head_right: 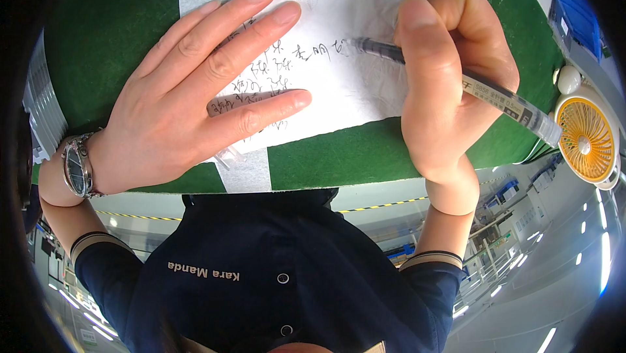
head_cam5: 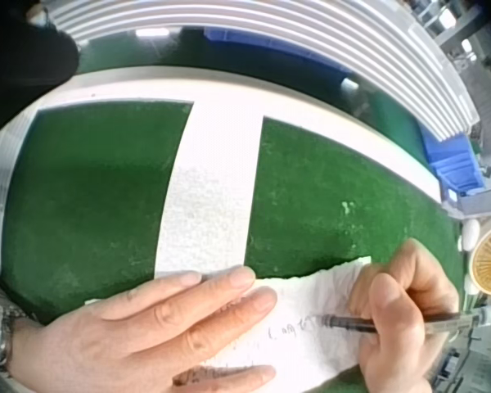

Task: The recorder is writing handwritten notes or logs on a small piece of white paper at a factory workbench using a pen.

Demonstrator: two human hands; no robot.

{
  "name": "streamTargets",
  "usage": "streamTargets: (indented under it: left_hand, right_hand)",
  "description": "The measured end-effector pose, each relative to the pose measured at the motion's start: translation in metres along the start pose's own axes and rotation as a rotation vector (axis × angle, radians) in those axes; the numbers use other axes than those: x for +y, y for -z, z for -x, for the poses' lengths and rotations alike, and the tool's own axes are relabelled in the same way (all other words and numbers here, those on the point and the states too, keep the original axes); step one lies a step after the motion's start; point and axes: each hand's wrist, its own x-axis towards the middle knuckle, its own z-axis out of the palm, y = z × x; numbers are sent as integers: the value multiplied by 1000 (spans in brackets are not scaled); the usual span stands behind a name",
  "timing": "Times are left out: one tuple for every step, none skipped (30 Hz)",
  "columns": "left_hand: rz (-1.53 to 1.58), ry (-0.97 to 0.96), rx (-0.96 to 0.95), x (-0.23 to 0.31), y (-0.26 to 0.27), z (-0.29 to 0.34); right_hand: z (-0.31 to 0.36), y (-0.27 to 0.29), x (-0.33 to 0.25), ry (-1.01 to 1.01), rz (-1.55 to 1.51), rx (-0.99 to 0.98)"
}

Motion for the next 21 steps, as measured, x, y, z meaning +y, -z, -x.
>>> streamTargets:
  left_hand:
    - [0,0,-5,0,0,0]
    - [1,0,-4,0,0,0]
    - [3,1,-3,0,0,-1]
    - [4,3,-2,1,0,-1]
    - [6,4,-4,1,0,-1]
    - [8,6,-6,1,0,-1]
    - [10,7,-7,1,0,-1]
    - [10,7,-5,1,0,-1]
    - [10,8,-4,2,0,-2]
    - [11,6,-2,1,-1,-2]
    - [12,6,2,1,-1,-2]
    - [12,6,6,1,-2,-2]
    - [11,7,9,1,-2,-2]
    - [13,8,11,2,-3,-2]
    - [14,10,13,2,-3,-2]
    - [17,11,15,2,-3,-3]
    - [14,12,16,2,-4,-3]
    - [12,12,18,2,-4,-3]
    - [10,12,19,2,-4,-3]
    - [9,13,20,2,-4,-3]
    - [7,14,22,2,-5,-4]
  right_hand:
    - [0,1,0,-5,-6,-3]
    - [0,1,0,-10,-12,-5]
    - [0,1,0,-3,-14,-8]
    - [0,1,1,5,-17,-11]
    - [0,1,2,12,-20,-14]
    - [0,2,2,17,-15,-25]
    - [-1,3,3,23,-10,-35]
    - [-1,4,4,28,-6,-46]
    - [-1,4,3,19,-7,-31]
    - [0,3,2,10,-6,-15]
    - [0,2,1,1,-6,1]
    - [0,2,1,0,-3,1]
    - [0,2,1,-1,0,0]
    - [0,3,1,-2,3,0]
    - [0,3,2,6,-12,-11]
    - [-1,5,3,13,-26,-22]
    - [-1,6,4,20,-40,-33]
    - [-1,7,6,56,-8,-22]
    - [0,7,9,94,25,-11]
    - [0,8,11,131,57,1]
    - [-1,9,10,97,29,-13]
